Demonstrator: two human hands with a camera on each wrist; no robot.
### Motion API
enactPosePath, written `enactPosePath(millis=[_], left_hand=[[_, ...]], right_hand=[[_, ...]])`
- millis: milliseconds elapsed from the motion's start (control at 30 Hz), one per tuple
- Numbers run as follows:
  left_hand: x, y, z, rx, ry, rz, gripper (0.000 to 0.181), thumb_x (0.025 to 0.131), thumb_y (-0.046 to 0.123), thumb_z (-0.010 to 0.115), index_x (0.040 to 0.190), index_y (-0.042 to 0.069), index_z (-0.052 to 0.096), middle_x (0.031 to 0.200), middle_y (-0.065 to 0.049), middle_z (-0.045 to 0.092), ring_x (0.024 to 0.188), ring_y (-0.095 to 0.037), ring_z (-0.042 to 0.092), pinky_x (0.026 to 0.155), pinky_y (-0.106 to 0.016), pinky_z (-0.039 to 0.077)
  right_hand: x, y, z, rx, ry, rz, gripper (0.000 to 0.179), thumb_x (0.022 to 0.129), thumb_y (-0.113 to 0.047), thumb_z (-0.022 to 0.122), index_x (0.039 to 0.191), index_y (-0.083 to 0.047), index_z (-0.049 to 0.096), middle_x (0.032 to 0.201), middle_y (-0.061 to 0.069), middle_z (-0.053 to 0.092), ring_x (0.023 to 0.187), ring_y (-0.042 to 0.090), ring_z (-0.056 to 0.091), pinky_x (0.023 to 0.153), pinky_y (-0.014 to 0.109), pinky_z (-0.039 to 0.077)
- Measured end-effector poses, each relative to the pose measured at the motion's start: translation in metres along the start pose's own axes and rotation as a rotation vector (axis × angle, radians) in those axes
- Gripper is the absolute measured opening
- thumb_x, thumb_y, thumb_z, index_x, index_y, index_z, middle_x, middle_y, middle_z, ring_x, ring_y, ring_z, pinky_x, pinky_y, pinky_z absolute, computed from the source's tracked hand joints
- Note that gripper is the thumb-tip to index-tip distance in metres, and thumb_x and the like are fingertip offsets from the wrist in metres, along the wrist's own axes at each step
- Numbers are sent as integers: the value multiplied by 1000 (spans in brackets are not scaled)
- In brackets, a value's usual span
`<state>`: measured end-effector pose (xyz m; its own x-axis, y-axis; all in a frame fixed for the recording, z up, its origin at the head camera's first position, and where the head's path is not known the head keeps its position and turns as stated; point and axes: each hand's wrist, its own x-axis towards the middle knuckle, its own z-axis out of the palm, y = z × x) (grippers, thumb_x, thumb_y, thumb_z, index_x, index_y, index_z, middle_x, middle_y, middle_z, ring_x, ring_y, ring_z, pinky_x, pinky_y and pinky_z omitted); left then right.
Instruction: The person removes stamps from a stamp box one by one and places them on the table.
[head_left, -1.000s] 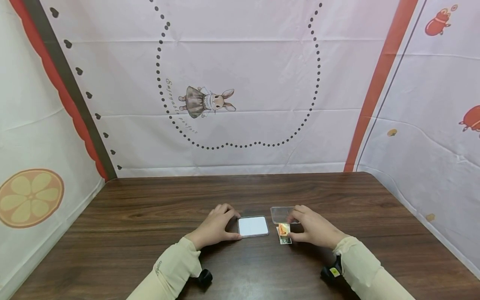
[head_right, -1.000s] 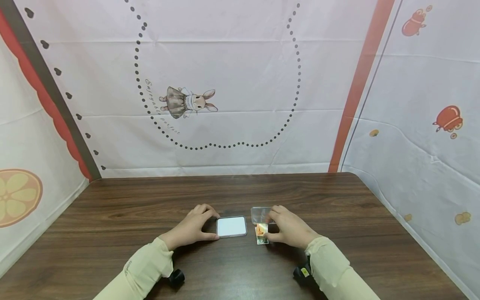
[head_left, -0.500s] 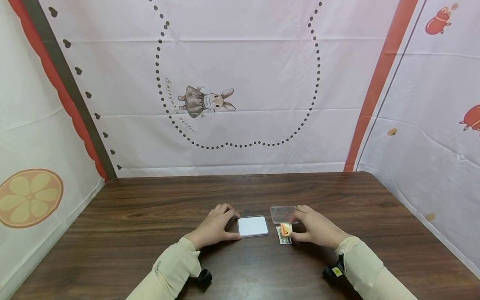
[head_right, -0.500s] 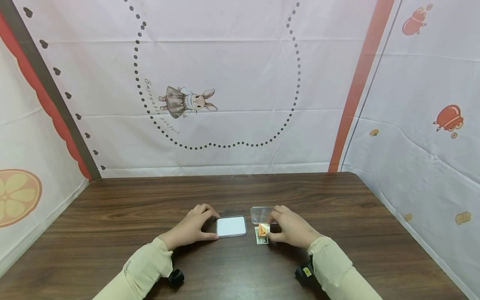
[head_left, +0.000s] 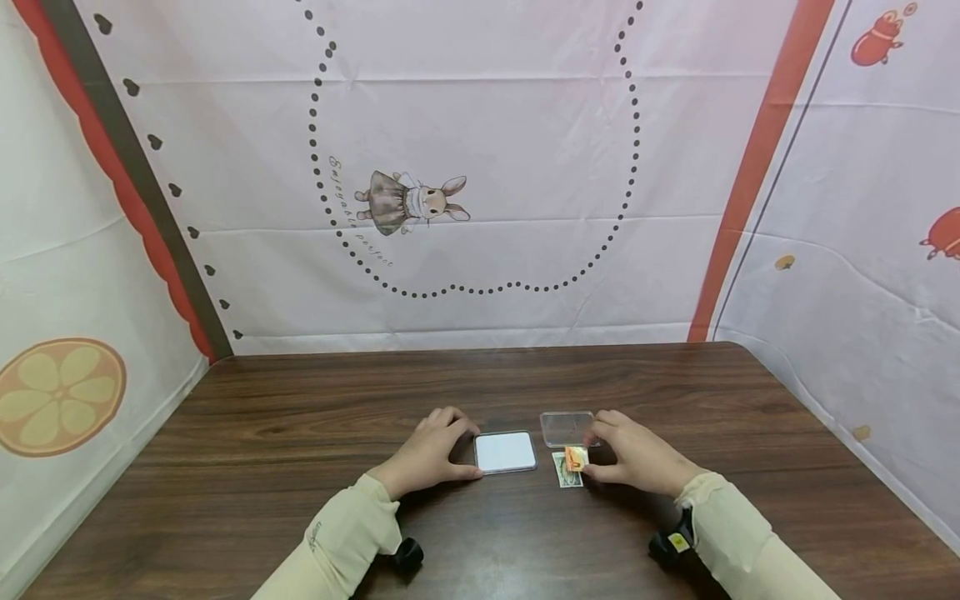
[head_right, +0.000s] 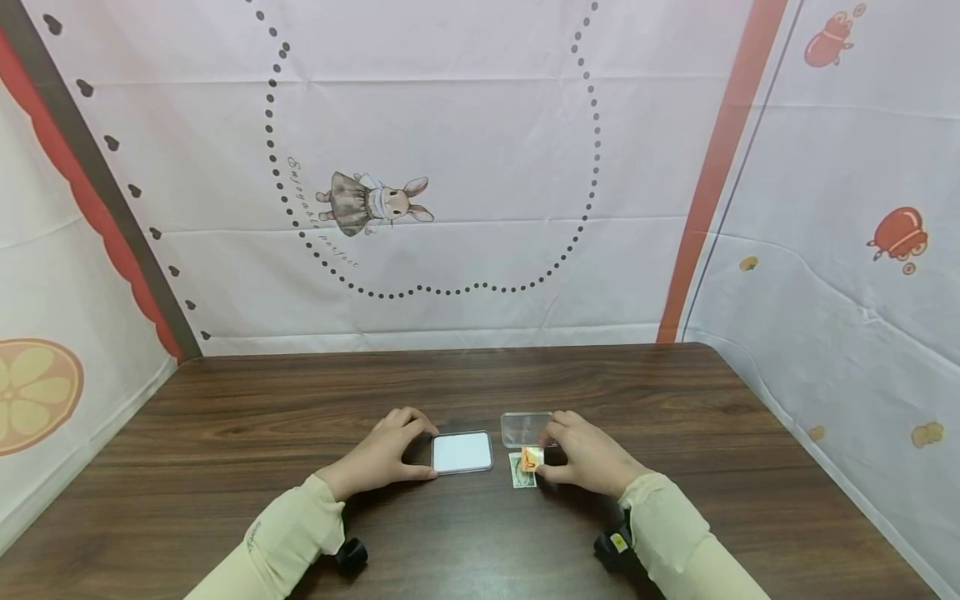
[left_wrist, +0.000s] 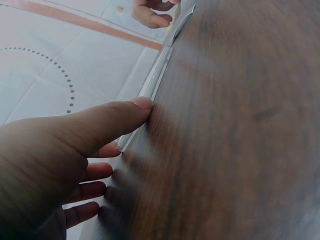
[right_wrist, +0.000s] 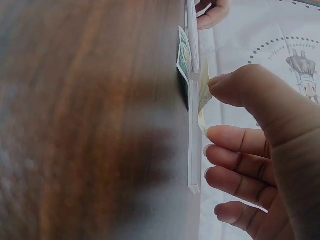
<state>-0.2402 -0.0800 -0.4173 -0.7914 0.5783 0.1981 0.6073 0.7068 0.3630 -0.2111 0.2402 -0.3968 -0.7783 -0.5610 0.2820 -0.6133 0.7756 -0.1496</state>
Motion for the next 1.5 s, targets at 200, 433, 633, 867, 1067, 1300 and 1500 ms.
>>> enactPosePath(millis=[200,433,633,867,1067,1300,1500], left_hand=[[0,0,-1,5,-3,-4,54,74,50,67,115,18,56,115,-2,49,109,-21,43,96,-44,33],[0,0,-2,3,-4,-7,54,74,50,67,115,17,56,116,-2,49,109,-21,43,96,-44,33],[-1,0,0,3,-3,-8,53,74,50,67,114,18,56,116,-2,49,109,-21,43,95,-44,33],[-2,-1,0,-4,3,-8,53,73,50,68,113,18,56,115,-1,49,109,-20,43,96,-44,33],[-1,-1,0,3,5,-6,53,73,50,68,114,18,56,115,-1,48,108,-20,43,95,-43,33],[-1,-2,2,2,2,-7,53,73,51,67,114,19,56,115,-1,48,108,-20,43,95,-43,34],[0,-3,3,6,6,-2,53,73,51,67,114,19,56,114,-1,48,108,-19,43,94,-43,34]], right_hand=[[0,0,0,4,17,-12,22,74,-33,71,86,-19,60,87,-9,50,80,6,48,70,25,45],[1,1,1,7,5,-19,21,75,-33,69,87,-18,61,87,-8,51,81,7,48,70,26,45],[1,1,0,9,0,-16,21,75,-33,69,87,-18,61,87,-8,51,80,7,48,70,26,45],[0,1,-2,0,-18,5,23,75,-36,69,89,-19,61,88,-9,51,82,6,49,72,26,46],[-2,3,-3,-1,-15,-10,23,75,-35,69,89,-17,61,89,-7,52,84,8,50,73,28,45],[-4,4,-3,-6,-30,17,25,75,-37,69,89,-18,62,89,-9,51,84,5,49,75,28,46],[-6,5,-4,-12,-32,17,24,75,-37,69,90,-19,62,90,-9,51,85,4,49,76,28,46]])
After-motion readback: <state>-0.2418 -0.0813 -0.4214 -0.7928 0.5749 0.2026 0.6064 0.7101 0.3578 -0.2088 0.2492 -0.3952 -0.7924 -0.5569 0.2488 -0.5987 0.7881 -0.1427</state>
